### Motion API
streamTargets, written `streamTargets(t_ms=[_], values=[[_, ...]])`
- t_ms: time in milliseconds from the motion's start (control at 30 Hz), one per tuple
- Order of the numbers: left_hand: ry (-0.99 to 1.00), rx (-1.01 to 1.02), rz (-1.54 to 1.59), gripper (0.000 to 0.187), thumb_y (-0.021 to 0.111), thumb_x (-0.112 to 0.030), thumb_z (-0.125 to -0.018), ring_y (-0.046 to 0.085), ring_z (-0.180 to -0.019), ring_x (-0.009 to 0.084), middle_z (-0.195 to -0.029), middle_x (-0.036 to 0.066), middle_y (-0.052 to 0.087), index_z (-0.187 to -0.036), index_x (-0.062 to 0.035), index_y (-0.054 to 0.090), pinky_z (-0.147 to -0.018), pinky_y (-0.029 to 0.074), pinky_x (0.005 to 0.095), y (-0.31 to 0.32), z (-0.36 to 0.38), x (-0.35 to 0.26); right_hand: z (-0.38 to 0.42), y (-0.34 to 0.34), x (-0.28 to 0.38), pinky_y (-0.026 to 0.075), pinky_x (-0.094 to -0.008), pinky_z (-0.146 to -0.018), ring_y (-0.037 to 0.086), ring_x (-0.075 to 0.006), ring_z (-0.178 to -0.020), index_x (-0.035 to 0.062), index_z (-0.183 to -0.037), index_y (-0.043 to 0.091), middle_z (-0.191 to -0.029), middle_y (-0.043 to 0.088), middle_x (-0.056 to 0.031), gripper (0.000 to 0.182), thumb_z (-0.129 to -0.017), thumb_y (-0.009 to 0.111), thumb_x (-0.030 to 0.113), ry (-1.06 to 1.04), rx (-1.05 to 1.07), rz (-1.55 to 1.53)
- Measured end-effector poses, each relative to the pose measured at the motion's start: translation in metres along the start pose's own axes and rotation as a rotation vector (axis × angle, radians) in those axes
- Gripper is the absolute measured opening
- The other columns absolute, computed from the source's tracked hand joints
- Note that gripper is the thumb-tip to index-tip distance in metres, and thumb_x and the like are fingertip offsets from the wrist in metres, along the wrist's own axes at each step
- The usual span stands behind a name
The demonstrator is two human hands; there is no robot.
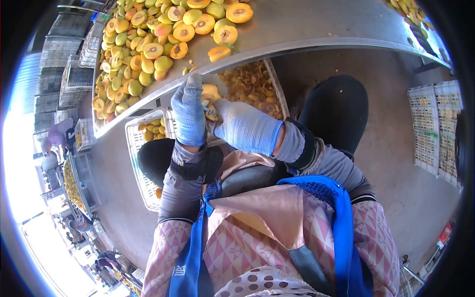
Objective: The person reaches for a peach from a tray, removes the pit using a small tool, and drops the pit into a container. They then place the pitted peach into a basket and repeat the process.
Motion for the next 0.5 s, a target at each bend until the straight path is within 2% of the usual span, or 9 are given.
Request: streamTargets(t_ms=[67, 100, 167, 267, 300, 367, 467, 500], values=[[0.122, 0.075, -0.030, 0.046, 0.044, -0.039, -0.099, 0.061, -0.072, 0.0141, -0.081, 0.008, 0.067, -0.091, 0.0001, 0.066, -0.069, 0.049, 0.0281, 0.001, 0.007, -0.010, 0.000, 0.007, -0.011, 0.049, -0.0403, -0.052, 0.063, -0.0339, -0.057, -0.0015, -0.098, 0.060, -0.068, 0.063, -0.0192, 0.025, -0.090, 0.063, 0.022, -0.063, -0.059, -0.104], [0.184, 0.113, -0.046, 0.045, 0.044, -0.038, -0.100, 0.061, -0.072, 0.0141, -0.081, 0.008, 0.067, -0.091, -0.0003, 0.066, -0.068, 0.049, 0.0281, 0.000, 0.009, -0.014, -0.002, -0.001, -0.002, 0.047, -0.0371, -0.048, 0.060, -0.0288, -0.053, 0.0000, -0.098, 0.060, -0.065, 0.060, -0.0146, 0.025, -0.091, 0.063, 0.023, 0.155, 0.089, -0.365], [0.229, 0.144, -0.048, 0.038, 0.053, -0.035, -0.097, 0.062, -0.071, 0.0105, -0.082, 0.006, 0.068, -0.098, 0.0008, 0.067, -0.064, 0.048, 0.0234, -0.006, 0.007, -0.006, 0.000, -0.025, 0.018, 0.041, -0.0308, -0.041, 0.054, -0.0185, -0.044, 0.0030, -0.097, 0.060, -0.060, 0.056, -0.0056, 0.023, -0.093, 0.063, 0.026, 0.592, 0.395, -0.871], [0.182, 0.139, 0.074, 0.036, 0.058, -0.033, -0.096, 0.062, -0.071, 0.0084, -0.082, 0.006, 0.069, -0.103, 0.0015, 0.067, -0.061, 0.048, 0.0211, -0.007, 0.008, -0.006, 0.002, -0.026, 0.019, 0.031, -0.0222, -0.036, 0.042, -0.0062, -0.042, 0.0069, -0.098, 0.059, -0.058, 0.045, 0.0047, 0.024, -0.094, 0.063, 0.031, 0.648, 0.454, -1.190], [0.145, 0.130, 0.137, 0.036, 0.057, -0.033, -0.096, 0.061, -0.071, 0.0082, -0.082, 0.006, 0.069, -0.103, 0.0017, 0.066, -0.061, 0.048, 0.0212, -0.005, 0.009, -0.006, 0.002, -0.026, 0.016, 0.034, -0.0251, -0.037, 0.046, -0.0099, -0.042, 0.0062, -0.098, 0.059, -0.058, 0.049, 0.0012, 0.026, -0.094, 0.063, 0.031, 0.651, 0.455, -1.128], [0.194, 0.039, 0.048, 0.036, 0.057, -0.033, -0.097, 0.060, -0.070, 0.0074, -0.082, 0.005, 0.069, -0.103, 0.0015, 0.066, -0.061, 0.048, 0.0215, -0.005, 0.008, 0.003, 0.000, -0.023, 0.006, 0.039, -0.0310, -0.038, 0.053, -0.0173, -0.042, 0.0046, -0.099, 0.059, -0.059, 0.056, -0.0058, 0.028, -0.093, 0.063, 0.032, 0.654, 0.460, -1.009], [0.217, -0.038, 0.044, 0.037, 0.057, -0.034, -0.097, 0.059, -0.069, 0.0064, -0.081, 0.004, 0.068, -0.102, 0.0009, 0.067, -0.060, 0.047, 0.0213, -0.002, 0.004, 0.012, 0.006, -0.011, 0.004, 0.049, -0.0405, -0.049, 0.063, -0.0329, -0.055, 0.0024, -0.100, 0.060, -0.068, 0.063, -0.0184, 0.031, -0.092, 0.063, 0.032, -0.017, -0.118, 0.199], [0.213, -0.058, 0.063, 0.037, 0.057, -0.034, -0.097, 0.058, -0.068, 0.0061, -0.081, 0.004, 0.068, -0.101, 0.0007, 0.067, -0.060, 0.047, 0.0211, -0.002, 0.004, 0.013, 0.007, -0.010, 0.008, 0.050, -0.0427, -0.054, 0.063, -0.0364, -0.061, 0.0016, -0.102, 0.059, -0.073, 0.064, -0.0206, 0.032, -0.092, 0.063, 0.031, 0.052, -0.086, 0.248]])
Point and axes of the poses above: each hand's wrist, its own z-axis away from the middle knuckle, its own y-axis out of the palm, x = y × z, the point moved 1 cm from there along -z, towards the middle knuckle
